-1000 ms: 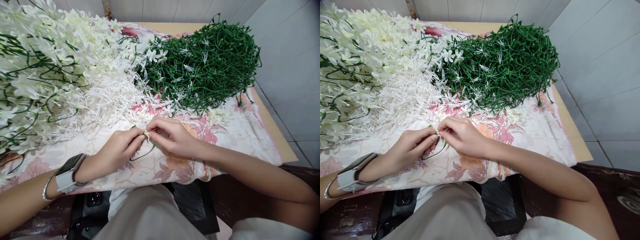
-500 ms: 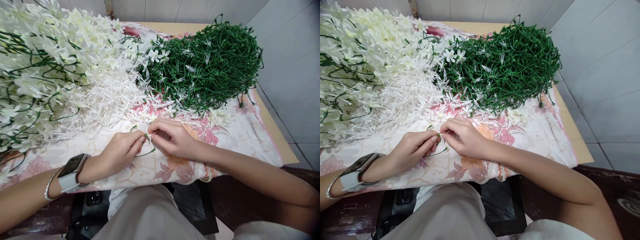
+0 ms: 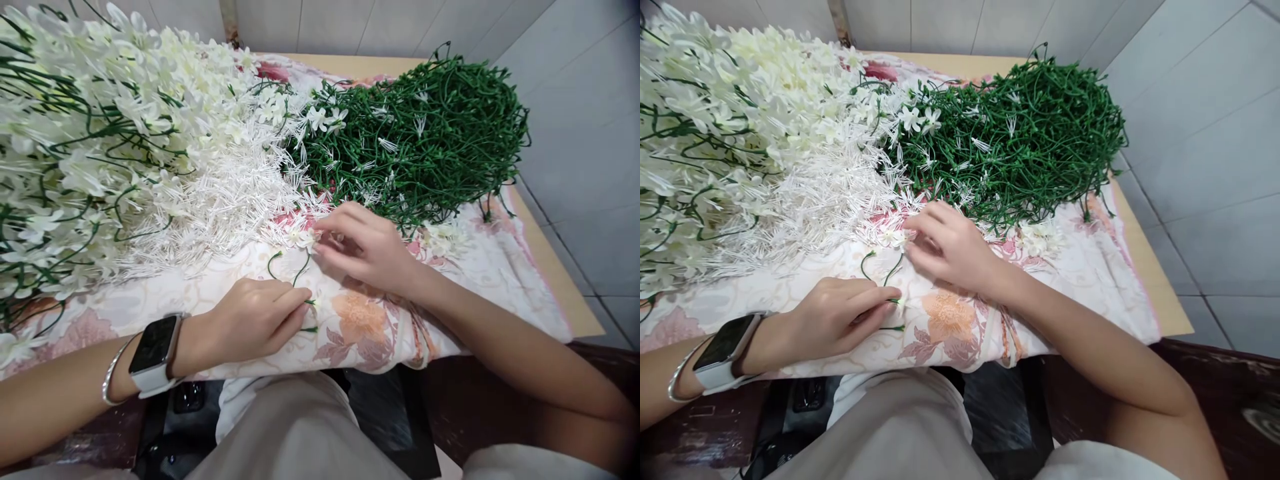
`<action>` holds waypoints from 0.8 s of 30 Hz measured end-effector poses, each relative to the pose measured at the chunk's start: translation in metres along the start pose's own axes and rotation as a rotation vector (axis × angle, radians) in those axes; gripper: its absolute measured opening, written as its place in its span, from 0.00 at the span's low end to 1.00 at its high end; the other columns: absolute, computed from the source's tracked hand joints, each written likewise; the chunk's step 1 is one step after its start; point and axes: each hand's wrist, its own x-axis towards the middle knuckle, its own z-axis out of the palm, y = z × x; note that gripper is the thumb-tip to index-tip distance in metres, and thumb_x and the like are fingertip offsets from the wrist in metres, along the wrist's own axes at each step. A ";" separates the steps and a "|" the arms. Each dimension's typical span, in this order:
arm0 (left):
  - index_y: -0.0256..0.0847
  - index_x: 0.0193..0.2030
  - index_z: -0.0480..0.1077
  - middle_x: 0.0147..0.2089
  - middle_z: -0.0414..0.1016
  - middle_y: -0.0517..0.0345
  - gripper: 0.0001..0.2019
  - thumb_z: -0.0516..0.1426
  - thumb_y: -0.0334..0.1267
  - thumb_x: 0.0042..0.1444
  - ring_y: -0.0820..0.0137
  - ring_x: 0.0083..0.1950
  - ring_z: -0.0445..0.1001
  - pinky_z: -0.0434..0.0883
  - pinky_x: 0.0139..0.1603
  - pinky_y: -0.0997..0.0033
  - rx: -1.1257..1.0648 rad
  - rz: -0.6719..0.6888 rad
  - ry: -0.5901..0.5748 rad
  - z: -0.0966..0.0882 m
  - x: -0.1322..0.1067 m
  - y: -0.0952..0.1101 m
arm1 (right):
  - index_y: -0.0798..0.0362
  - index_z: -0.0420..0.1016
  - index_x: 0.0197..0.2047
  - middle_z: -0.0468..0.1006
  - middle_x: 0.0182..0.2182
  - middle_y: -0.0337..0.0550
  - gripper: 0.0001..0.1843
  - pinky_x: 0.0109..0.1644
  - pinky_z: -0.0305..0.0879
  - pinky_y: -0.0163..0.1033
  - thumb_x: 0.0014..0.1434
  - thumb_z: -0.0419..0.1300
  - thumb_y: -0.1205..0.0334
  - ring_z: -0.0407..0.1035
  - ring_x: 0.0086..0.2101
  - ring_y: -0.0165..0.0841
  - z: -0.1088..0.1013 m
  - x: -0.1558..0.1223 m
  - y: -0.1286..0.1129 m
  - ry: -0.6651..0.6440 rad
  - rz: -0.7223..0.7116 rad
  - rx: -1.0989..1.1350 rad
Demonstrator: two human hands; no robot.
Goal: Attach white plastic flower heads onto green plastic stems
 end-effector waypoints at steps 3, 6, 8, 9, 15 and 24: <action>0.36 0.41 0.71 0.26 0.71 0.59 0.09 0.50 0.34 0.61 0.74 0.26 0.68 0.63 0.27 0.75 -0.030 -0.035 0.025 -0.001 0.001 0.000 | 0.55 0.71 0.39 0.70 0.32 0.47 0.06 0.38 0.62 0.41 0.60 0.54 0.66 0.63 0.34 0.35 0.006 -0.001 0.001 -0.028 -0.097 -0.086; 0.37 0.41 0.71 0.29 0.71 0.57 0.09 0.51 0.35 0.61 0.75 0.28 0.68 0.64 0.28 0.77 -0.060 -0.083 0.075 -0.004 0.003 0.000 | 0.58 0.72 0.36 0.70 0.31 0.49 0.07 0.38 0.62 0.41 0.61 0.52 0.68 0.63 0.34 0.35 0.007 -0.002 0.001 -0.036 -0.115 -0.103; 0.37 0.41 0.71 0.30 0.71 0.57 0.08 0.51 0.34 0.61 0.76 0.29 0.69 0.64 0.30 0.78 -0.073 -0.112 0.123 -0.006 0.004 0.000 | 0.58 0.72 0.36 0.71 0.31 0.49 0.08 0.38 0.62 0.41 0.61 0.52 0.69 0.63 0.34 0.34 0.006 -0.002 0.002 -0.045 -0.105 -0.087; 0.36 0.41 0.71 0.30 0.71 0.57 0.08 0.52 0.34 0.61 0.76 0.29 0.68 0.64 0.30 0.78 -0.086 -0.141 0.146 -0.007 0.005 0.000 | 0.58 0.72 0.36 0.71 0.31 0.49 0.08 0.39 0.63 0.41 0.61 0.52 0.69 0.64 0.34 0.34 0.005 -0.002 0.002 -0.047 -0.097 -0.075; 0.40 0.51 0.65 0.32 0.72 0.62 0.13 0.54 0.37 0.60 0.78 0.27 0.67 0.64 0.29 0.81 -0.327 -0.458 0.227 -0.006 0.008 -0.004 | 0.56 0.71 0.37 0.73 0.32 0.45 0.05 0.37 0.64 0.36 0.61 0.54 0.69 0.66 0.33 0.29 -0.006 -0.002 -0.010 0.016 -0.013 0.250; 0.40 0.38 0.69 0.33 0.72 0.62 0.03 0.54 0.33 0.61 0.77 0.33 0.68 0.63 0.34 0.79 -0.340 -0.334 0.183 -0.011 0.011 -0.004 | 0.57 0.73 0.37 0.76 0.31 0.43 0.04 0.36 0.65 0.36 0.58 0.57 0.70 0.68 0.31 0.28 -0.003 -0.005 -0.020 -0.058 -0.001 0.456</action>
